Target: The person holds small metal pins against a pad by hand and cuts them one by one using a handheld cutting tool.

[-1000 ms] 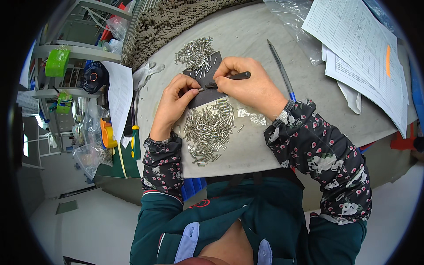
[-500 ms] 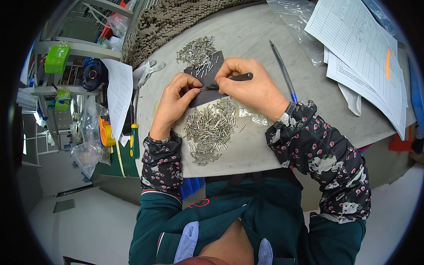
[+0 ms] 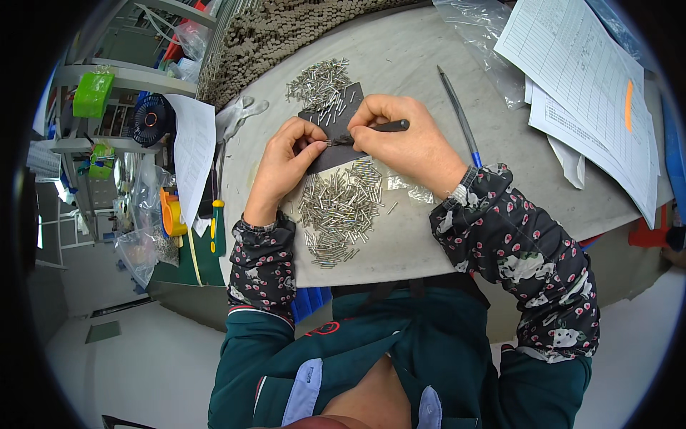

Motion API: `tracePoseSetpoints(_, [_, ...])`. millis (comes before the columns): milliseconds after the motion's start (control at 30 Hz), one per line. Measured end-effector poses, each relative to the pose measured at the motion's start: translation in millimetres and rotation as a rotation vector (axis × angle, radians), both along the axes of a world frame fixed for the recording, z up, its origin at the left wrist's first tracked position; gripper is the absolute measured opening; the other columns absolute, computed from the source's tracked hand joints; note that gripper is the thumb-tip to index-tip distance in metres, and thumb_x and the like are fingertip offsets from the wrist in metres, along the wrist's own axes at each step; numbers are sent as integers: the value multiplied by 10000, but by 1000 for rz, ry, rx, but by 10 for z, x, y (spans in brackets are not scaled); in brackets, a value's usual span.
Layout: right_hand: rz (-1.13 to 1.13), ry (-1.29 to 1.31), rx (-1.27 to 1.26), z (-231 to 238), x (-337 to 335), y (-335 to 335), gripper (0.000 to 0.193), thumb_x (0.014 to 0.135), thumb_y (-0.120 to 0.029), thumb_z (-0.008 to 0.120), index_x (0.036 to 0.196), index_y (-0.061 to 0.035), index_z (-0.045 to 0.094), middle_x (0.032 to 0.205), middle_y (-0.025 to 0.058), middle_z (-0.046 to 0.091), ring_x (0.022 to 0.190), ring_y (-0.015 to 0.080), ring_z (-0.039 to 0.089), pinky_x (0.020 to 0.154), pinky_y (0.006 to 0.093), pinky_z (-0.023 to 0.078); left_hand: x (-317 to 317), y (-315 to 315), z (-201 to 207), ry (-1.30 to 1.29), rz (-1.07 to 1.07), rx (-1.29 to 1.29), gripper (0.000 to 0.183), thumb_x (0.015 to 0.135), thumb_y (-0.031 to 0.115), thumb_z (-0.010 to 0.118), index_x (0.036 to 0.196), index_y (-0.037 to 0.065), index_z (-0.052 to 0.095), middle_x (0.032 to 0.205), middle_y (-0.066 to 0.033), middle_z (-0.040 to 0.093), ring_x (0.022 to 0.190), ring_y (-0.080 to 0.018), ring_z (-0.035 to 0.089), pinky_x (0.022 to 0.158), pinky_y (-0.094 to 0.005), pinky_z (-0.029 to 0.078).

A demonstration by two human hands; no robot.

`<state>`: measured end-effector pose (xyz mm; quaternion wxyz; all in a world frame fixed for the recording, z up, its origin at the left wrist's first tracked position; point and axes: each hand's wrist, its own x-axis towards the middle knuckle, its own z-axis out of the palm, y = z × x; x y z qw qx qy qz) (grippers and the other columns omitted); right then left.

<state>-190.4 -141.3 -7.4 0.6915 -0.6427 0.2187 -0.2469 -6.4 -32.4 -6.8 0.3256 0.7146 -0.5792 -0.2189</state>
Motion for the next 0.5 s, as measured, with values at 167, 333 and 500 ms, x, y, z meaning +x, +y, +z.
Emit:
tracePoseSetpoints(167, [8,2,-3,19,15,7,101,784,-59,570,805,39,585,737,47,609,709,100,592,676,225,470,2,-4,-11,0,33,-28,81,740,32,642,803,8,598,749,-49,526,633,-136,504,593,-257,426])
tracePoseSetpoints(333, [4,-6,-6,15,17,10,99,788,-56,570,808,40,584,736,48,608,714,100,595,674,223,473,-1,-15,-15,3,45,-25,74,744,37,636,796,7,593,749,-49,525,636,-136,499,596,-256,423])
tracePoseSetpoints(500, [8,9,4,37,13,9,102,788,-57,570,810,41,585,740,50,608,715,101,596,674,223,473,1,-15,-15,1,45,-21,74,746,41,635,791,5,590,747,-48,522,631,-135,489,595,-257,420])
